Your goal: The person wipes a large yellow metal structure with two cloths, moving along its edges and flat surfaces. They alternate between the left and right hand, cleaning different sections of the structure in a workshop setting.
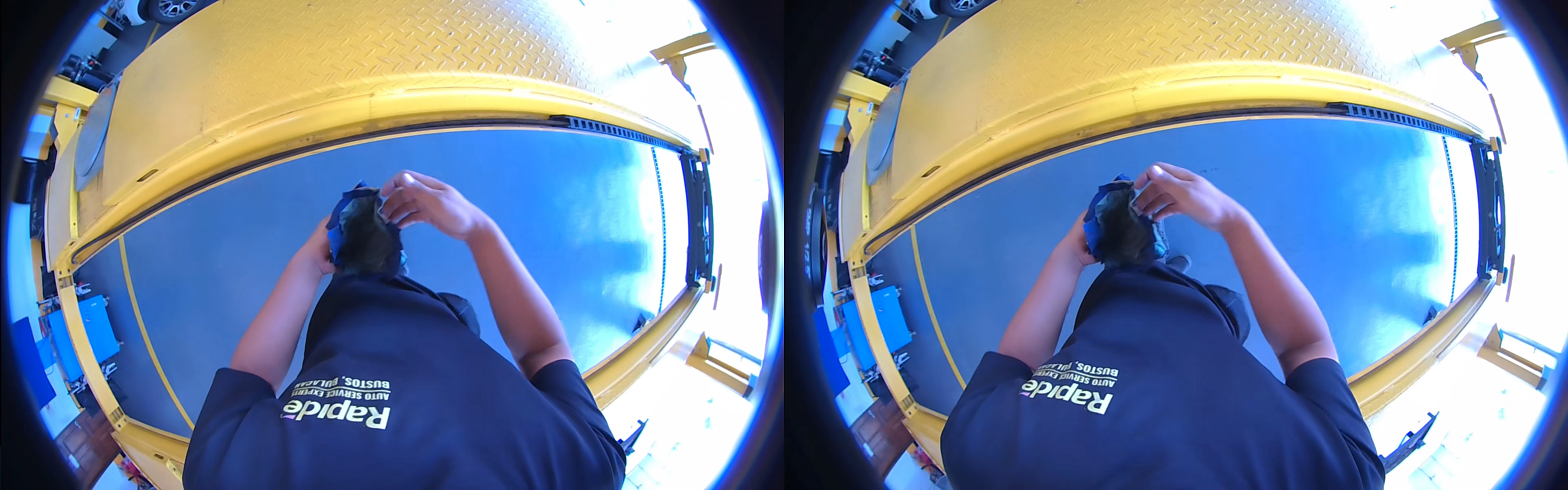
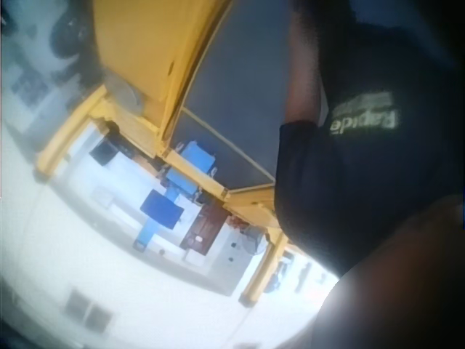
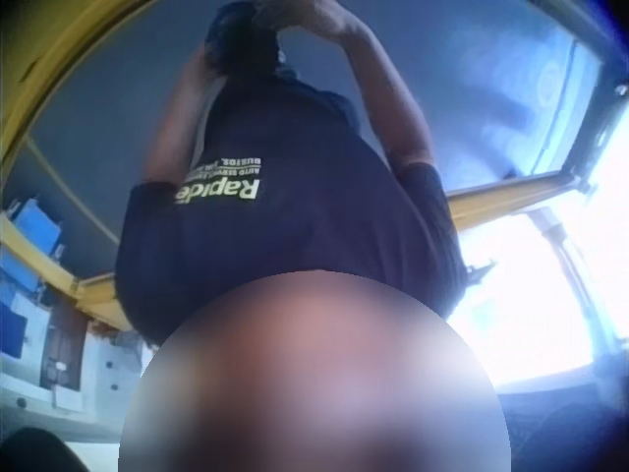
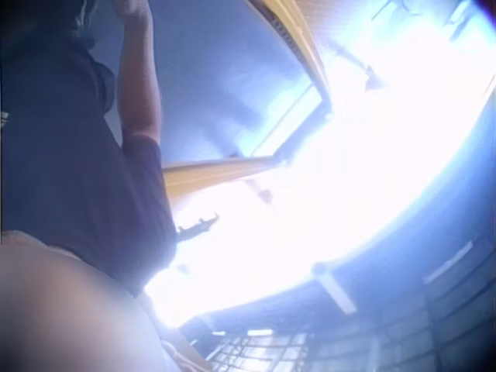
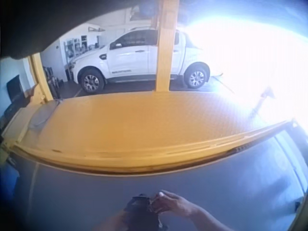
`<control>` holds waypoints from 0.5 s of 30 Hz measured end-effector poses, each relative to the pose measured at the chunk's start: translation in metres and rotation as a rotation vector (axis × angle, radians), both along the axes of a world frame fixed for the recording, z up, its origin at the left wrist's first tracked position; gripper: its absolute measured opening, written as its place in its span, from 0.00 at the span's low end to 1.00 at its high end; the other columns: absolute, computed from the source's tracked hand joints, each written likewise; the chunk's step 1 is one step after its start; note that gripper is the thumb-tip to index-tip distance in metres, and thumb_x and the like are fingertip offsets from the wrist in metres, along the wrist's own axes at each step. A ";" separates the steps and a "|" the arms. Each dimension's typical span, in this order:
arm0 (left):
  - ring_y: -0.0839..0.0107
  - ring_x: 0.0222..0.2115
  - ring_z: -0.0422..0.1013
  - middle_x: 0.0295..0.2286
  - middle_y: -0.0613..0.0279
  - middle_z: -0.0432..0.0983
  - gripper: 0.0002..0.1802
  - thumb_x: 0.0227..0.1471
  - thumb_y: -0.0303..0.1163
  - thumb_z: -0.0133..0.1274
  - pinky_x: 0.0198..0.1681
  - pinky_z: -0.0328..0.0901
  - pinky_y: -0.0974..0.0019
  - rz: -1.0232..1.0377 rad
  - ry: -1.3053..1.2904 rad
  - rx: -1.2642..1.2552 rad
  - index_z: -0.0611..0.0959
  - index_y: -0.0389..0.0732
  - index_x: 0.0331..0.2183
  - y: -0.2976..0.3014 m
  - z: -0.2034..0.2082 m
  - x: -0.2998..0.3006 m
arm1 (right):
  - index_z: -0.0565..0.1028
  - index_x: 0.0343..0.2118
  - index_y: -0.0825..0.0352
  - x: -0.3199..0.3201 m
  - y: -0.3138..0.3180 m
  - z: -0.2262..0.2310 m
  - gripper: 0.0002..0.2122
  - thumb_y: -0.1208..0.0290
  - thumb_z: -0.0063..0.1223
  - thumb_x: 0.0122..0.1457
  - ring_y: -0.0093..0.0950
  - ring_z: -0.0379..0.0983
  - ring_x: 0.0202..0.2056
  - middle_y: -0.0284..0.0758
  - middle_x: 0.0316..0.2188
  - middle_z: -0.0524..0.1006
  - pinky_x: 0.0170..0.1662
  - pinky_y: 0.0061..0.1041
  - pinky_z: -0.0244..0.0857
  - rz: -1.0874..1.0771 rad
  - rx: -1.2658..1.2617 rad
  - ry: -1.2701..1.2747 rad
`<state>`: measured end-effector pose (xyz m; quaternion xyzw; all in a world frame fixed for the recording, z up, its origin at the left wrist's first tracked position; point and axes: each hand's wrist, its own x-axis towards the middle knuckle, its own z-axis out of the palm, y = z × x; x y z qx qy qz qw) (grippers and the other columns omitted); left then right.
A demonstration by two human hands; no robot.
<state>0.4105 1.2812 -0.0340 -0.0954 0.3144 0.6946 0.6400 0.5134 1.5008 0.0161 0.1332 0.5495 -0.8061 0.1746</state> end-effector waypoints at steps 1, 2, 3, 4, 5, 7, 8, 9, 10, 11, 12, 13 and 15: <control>0.63 0.48 0.77 0.48 0.54 0.78 0.24 0.65 0.46 0.47 0.51 0.73 0.56 0.019 -0.005 -0.008 0.77 0.41 0.54 0.002 -0.002 0.002 | 0.73 0.51 0.66 -0.004 -0.002 -0.006 0.22 0.51 0.35 0.73 0.25 0.73 0.41 0.36 0.40 0.77 0.46 0.29 0.72 -0.030 -0.038 -0.061; 0.62 0.48 0.77 0.47 0.54 0.79 0.24 0.65 0.47 0.47 0.51 0.73 0.54 0.046 0.003 -0.046 0.78 0.41 0.53 0.004 -0.005 0.004 | 0.72 0.52 0.66 -0.007 -0.003 -0.010 0.21 0.52 0.36 0.73 0.25 0.74 0.41 0.36 0.40 0.76 0.45 0.29 0.72 -0.068 -0.057 -0.130; 0.61 0.47 0.77 0.47 0.53 0.79 0.24 0.65 0.48 0.46 0.51 0.73 0.55 0.068 -0.005 -0.014 0.78 0.41 0.53 0.006 -0.008 0.006 | 0.70 0.54 0.66 -0.007 -0.007 -0.014 0.20 0.55 0.36 0.74 0.26 0.74 0.41 0.37 0.39 0.76 0.45 0.29 0.73 -0.096 0.021 -0.106; 0.61 0.46 0.77 0.47 0.53 0.78 0.25 0.65 0.49 0.45 0.51 0.73 0.55 0.098 -0.002 -0.018 0.78 0.41 0.53 0.011 -0.012 0.007 | 0.70 0.53 0.66 -0.007 -0.008 -0.017 0.19 0.55 0.36 0.74 0.25 0.74 0.40 0.36 0.38 0.76 0.44 0.29 0.73 -0.084 -0.043 -0.168; 0.60 0.46 0.77 0.46 0.53 0.78 0.25 0.65 0.50 0.45 0.50 0.73 0.55 0.126 0.004 0.044 0.78 0.42 0.53 0.015 -0.016 0.009 | 0.70 0.53 0.66 -0.005 -0.009 -0.020 0.19 0.55 0.36 0.74 0.25 0.74 0.39 0.35 0.38 0.76 0.44 0.28 0.73 -0.084 -0.101 -0.215; 0.58 0.45 0.77 0.45 0.52 0.79 0.27 0.64 0.52 0.44 0.49 0.74 0.53 0.165 -0.115 -0.022 0.78 0.41 0.51 0.032 -0.027 0.013 | 0.71 0.52 0.66 0.001 -0.005 -0.022 0.18 0.57 0.38 0.74 0.24 0.75 0.36 0.34 0.36 0.75 0.44 0.28 0.73 -0.090 -0.221 -0.274; 0.57 0.44 0.77 0.44 0.52 0.79 0.27 0.64 0.53 0.44 0.49 0.74 0.52 0.193 -0.168 -0.043 0.79 0.41 0.51 0.041 -0.034 0.014 | 0.71 0.52 0.66 0.004 -0.001 -0.024 0.16 0.59 0.40 0.73 0.23 0.75 0.37 0.33 0.36 0.75 0.44 0.27 0.73 -0.092 -0.179 -0.263; 0.58 0.43 0.78 0.42 0.53 0.79 0.27 0.64 0.53 0.44 0.47 0.75 0.52 0.215 -0.151 -0.033 0.79 0.41 0.49 0.055 -0.041 0.017 | 0.70 0.52 0.65 0.008 0.006 -0.025 0.14 0.61 0.41 0.73 0.23 0.75 0.37 0.33 0.37 0.75 0.45 0.26 0.72 -0.084 -0.154 -0.232; 0.58 0.41 0.78 0.41 0.54 0.80 0.26 0.64 0.53 0.44 0.45 0.75 0.51 0.244 -0.133 -0.052 0.80 0.41 0.48 0.071 -0.047 0.021 | 0.70 0.52 0.65 0.010 0.012 -0.026 0.13 0.63 0.43 0.72 0.22 0.75 0.38 0.33 0.37 0.75 0.45 0.25 0.71 -0.069 -0.137 -0.199; 0.59 0.40 0.78 0.40 0.54 0.80 0.25 0.64 0.53 0.44 0.44 0.76 0.50 0.246 -0.155 -0.127 0.80 0.41 0.46 0.080 -0.052 0.022 | 0.70 0.52 0.65 0.011 0.020 -0.028 0.12 0.66 0.46 0.71 0.22 0.74 0.39 0.33 0.38 0.75 0.45 0.24 0.70 -0.071 -0.036 -0.173; 0.59 0.38 0.78 0.39 0.55 0.80 0.25 0.64 0.53 0.44 0.42 0.76 0.51 0.267 -0.092 -0.053 0.80 0.42 0.45 0.090 -0.056 0.024 | 0.69 0.52 0.66 0.012 0.027 -0.029 0.12 0.69 0.48 0.69 0.21 0.73 0.40 0.33 0.39 0.74 0.46 0.24 0.69 -0.060 0.058 -0.148; 0.59 0.37 0.79 0.38 0.55 0.80 0.25 0.64 0.53 0.44 0.40 0.76 0.51 0.265 -0.072 -0.029 0.80 0.42 0.45 0.099 -0.059 0.026 | 0.68 0.53 0.66 0.012 0.034 -0.031 0.13 0.72 0.51 0.68 0.21 0.73 0.42 0.32 0.40 0.74 0.46 0.23 0.68 -0.046 0.155 -0.124; 0.60 0.33 0.78 0.36 0.55 0.80 0.26 0.65 0.54 0.42 0.34 0.76 0.53 0.273 -0.068 0.027 0.79 0.42 0.45 0.114 -0.059 0.028 | 0.67 0.53 0.66 0.012 0.043 -0.034 0.15 0.74 0.54 0.65 0.20 0.71 0.42 0.32 0.41 0.73 0.46 0.23 0.67 -0.052 0.145 -0.029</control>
